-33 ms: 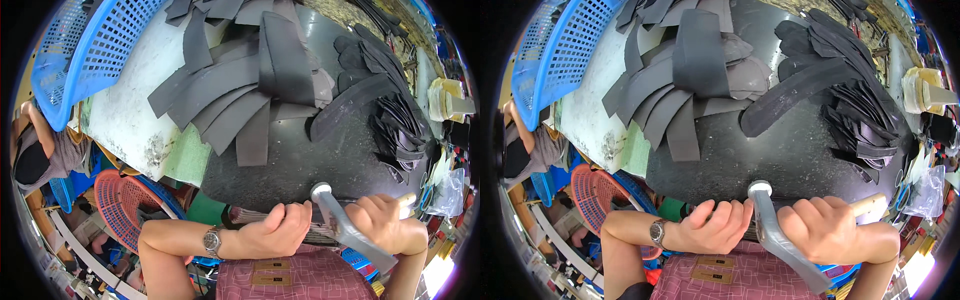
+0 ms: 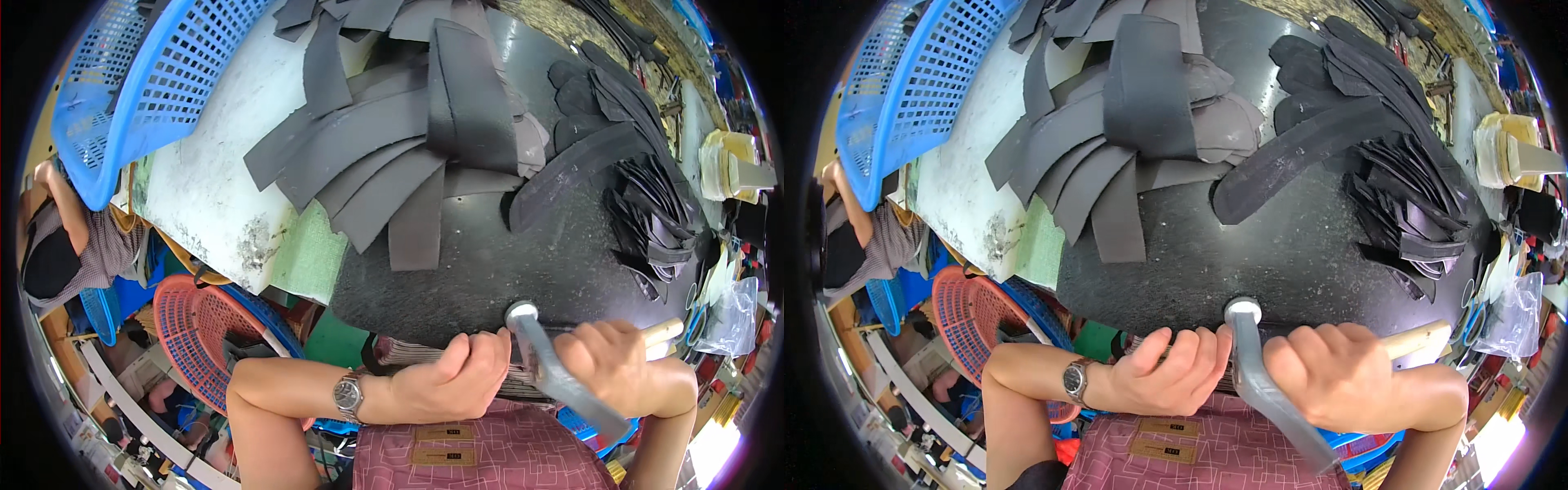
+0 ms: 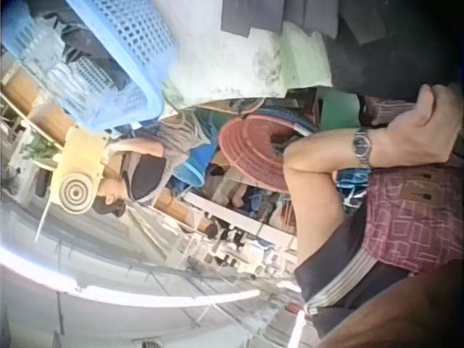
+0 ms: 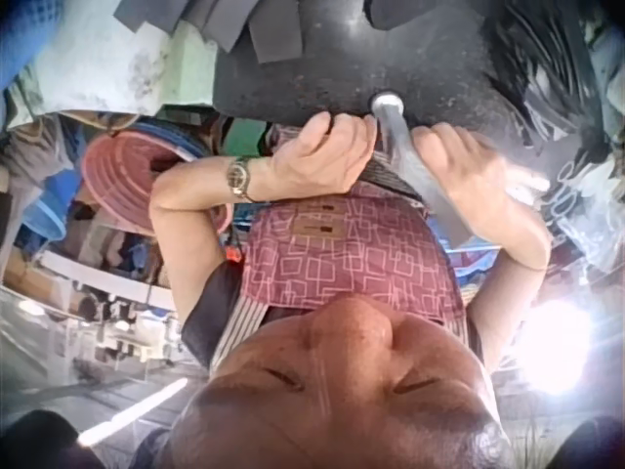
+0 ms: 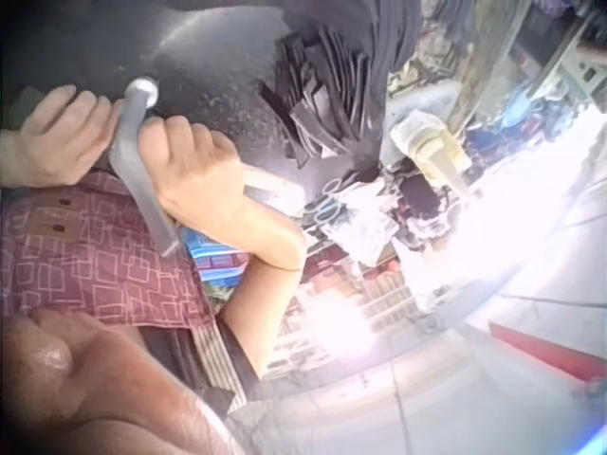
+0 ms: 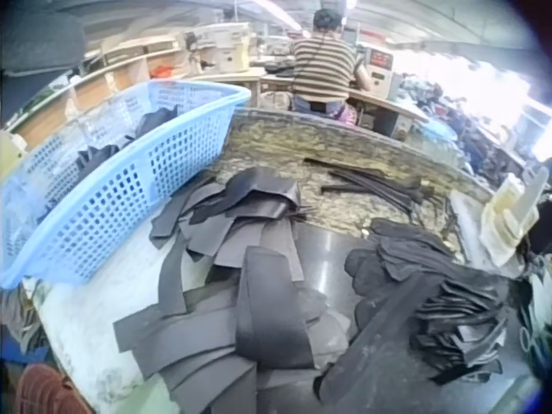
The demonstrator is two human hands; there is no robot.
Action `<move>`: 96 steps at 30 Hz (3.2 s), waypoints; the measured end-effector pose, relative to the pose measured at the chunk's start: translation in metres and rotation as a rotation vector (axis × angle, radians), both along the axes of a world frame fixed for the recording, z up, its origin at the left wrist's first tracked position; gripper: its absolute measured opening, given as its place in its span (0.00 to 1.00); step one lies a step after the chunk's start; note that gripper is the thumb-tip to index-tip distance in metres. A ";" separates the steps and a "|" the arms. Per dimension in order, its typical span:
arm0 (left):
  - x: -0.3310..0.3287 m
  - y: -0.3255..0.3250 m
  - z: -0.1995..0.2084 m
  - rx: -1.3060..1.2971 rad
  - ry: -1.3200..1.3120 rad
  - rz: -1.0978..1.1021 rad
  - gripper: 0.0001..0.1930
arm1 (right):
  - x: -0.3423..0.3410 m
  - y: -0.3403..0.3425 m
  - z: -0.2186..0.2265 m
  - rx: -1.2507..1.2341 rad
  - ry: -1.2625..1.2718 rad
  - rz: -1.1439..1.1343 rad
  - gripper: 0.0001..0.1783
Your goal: Hammering black leather strips on a workbench as part of the shoe assembly process.
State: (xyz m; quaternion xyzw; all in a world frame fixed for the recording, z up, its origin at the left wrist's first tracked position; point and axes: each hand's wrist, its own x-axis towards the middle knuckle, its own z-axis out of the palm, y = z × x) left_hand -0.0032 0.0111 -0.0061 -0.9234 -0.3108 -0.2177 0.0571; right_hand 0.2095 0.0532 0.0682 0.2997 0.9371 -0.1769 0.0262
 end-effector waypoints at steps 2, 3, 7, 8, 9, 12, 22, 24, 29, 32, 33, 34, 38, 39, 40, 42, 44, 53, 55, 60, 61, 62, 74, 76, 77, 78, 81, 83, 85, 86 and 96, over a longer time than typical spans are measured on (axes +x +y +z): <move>0.001 -0.005 0.000 0.054 0.084 0.017 0.11 | 0.000 0.003 -0.004 0.005 0.032 0.016 0.16; 0.001 -0.005 0.001 0.050 0.118 0.021 0.11 | 0.000 0.005 -0.006 0.009 0.060 0.022 0.16; 0.001 -0.008 -0.003 -0.149 -0.099 0.126 0.09 | -0.001 0.000 0.002 -0.010 -0.037 0.051 0.16; -0.001 -0.010 -0.010 -0.140 -0.182 0.204 0.10 | -0.001 -0.001 0.001 -0.007 -0.039 0.053 0.16; 0.000 -0.011 -0.015 -0.203 -0.299 0.228 0.10 | 0.000 -0.001 0.001 -0.010 -0.022 0.033 0.15; -0.002 -0.018 -0.021 -0.269 -0.429 0.246 0.11 | 0.001 -0.002 -0.003 -0.034 0.009 0.006 0.15; 0.006 -0.018 -0.004 -0.004 -0.010 0.176 0.08 | -0.001 0.006 -0.006 0.041 0.077 0.071 0.15; 0.003 -0.016 -0.004 0.007 0.020 0.122 0.13 | -0.001 0.005 -0.003 0.112 0.126 0.046 0.14; -0.014 0.023 -0.001 -0.052 0.006 -0.185 0.14 | 0.007 0.006 0.001 0.063 0.032 0.085 0.14; -0.018 0.034 -0.002 -0.021 0.032 -0.350 0.13 | 0.008 0.002 0.002 0.103 0.062 0.002 0.14; -0.019 0.030 -0.003 -0.101 -0.051 -0.255 0.11 | 0.006 -0.003 -0.001 0.054 0.044 0.021 0.15; -0.018 0.026 -0.005 -0.177 -0.136 -0.167 0.11 | 0.006 -0.008 -0.004 0.009 0.023 0.033 0.15; -0.014 0.005 -0.018 -0.372 -0.444 0.075 0.11 | 0.005 -0.009 -0.007 0.028 0.027 -0.032 0.15; -0.016 0.004 -0.016 -0.363 -0.414 0.042 0.12 | 0.006 -0.007 -0.007 0.026 0.023 -0.033 0.15; -0.015 0.001 -0.015 -0.361 -0.415 0.046 0.12 | 0.006 -0.003 -0.008 -0.029 0.071 -0.046 0.15; -0.012 -0.006 -0.014 -0.162 -0.251 0.068 0.12 | 0.006 0.001 -0.007 -0.084 0.121 -0.055 0.16; -0.009 -0.006 -0.010 -0.102 -0.199 0.053 0.12 | 0.003 0.003 -0.001 0.035 0.115 0.025 0.15; -0.006 -0.025 -0.008 -0.228 -0.124 -0.132 0.21 | -0.007 0.000 -0.002 0.047 -0.002 0.087 0.14; 0.000 -0.030 -0.009 -0.239 -0.120 -0.122 0.20 | -0.007 0.010 -0.002 -0.057 0.064 0.037 0.13; 0.000 -0.025 0.000 -0.320 -0.045 -0.184 0.15 | -0.016 -0.003 -0.002 -0.017 0.042 0.069 0.13; 0.002 -0.022 0.000 -0.287 -0.075 -0.184 0.14 | -0.011 -0.010 -0.007 -0.051 0.081 0.032 0.15; 0.003 -0.019 0.000 -0.254 -0.106 -0.186 0.12 | -0.003 -0.011 -0.007 -0.045 0.083 0.026 0.15; 0.054 0.033 0.014 -1.413 -0.714 -0.017 0.16 | 0.064 -0.074 -0.016 -0.238 0.273 -0.386 0.17; 0.097 0.053 0.022 -1.737 -0.993 -0.111 0.21 | 0.070 -0.093 -0.014 -0.238 0.183 -0.267 0.14; 0.113 0.065 0.025 -1.790 -0.695 -0.283 0.21 | 0.073 -0.095 -0.014 -0.267 0.207 -0.196 0.12; 0.127 0.071 0.030 -1.811 -0.390 -0.451 0.21 | 0.078 -0.098 -0.010 -0.261 0.211 -0.226 0.12; 0.148 0.049 0.002 -1.077 -0.084 -0.605 0.22 | 0.106 -0.109 -0.001 -0.325 0.239 -0.304 0.10; 0.156 0.043 0.001 -0.888 -0.077 -0.659 0.24 | 0.125 -0.116 0.008 -0.257 0.197 -0.467 0.12; 0.156 0.040 0.006 -0.827 -0.109 -0.477 0.27 | 0.136 -0.123 0.007 -0.196 0.172 -0.636 0.17; 0.155 0.038 0.008 -0.828 -0.104 -0.506 0.27 | 0.139 -0.120 0.004 -0.190 0.221 -0.687 0.19; 0.146 0.030 0.001 -0.471 -0.130 -0.541 0.14 | 0.149 -0.105 -0.018 -0.217 0.260 -0.664 0.15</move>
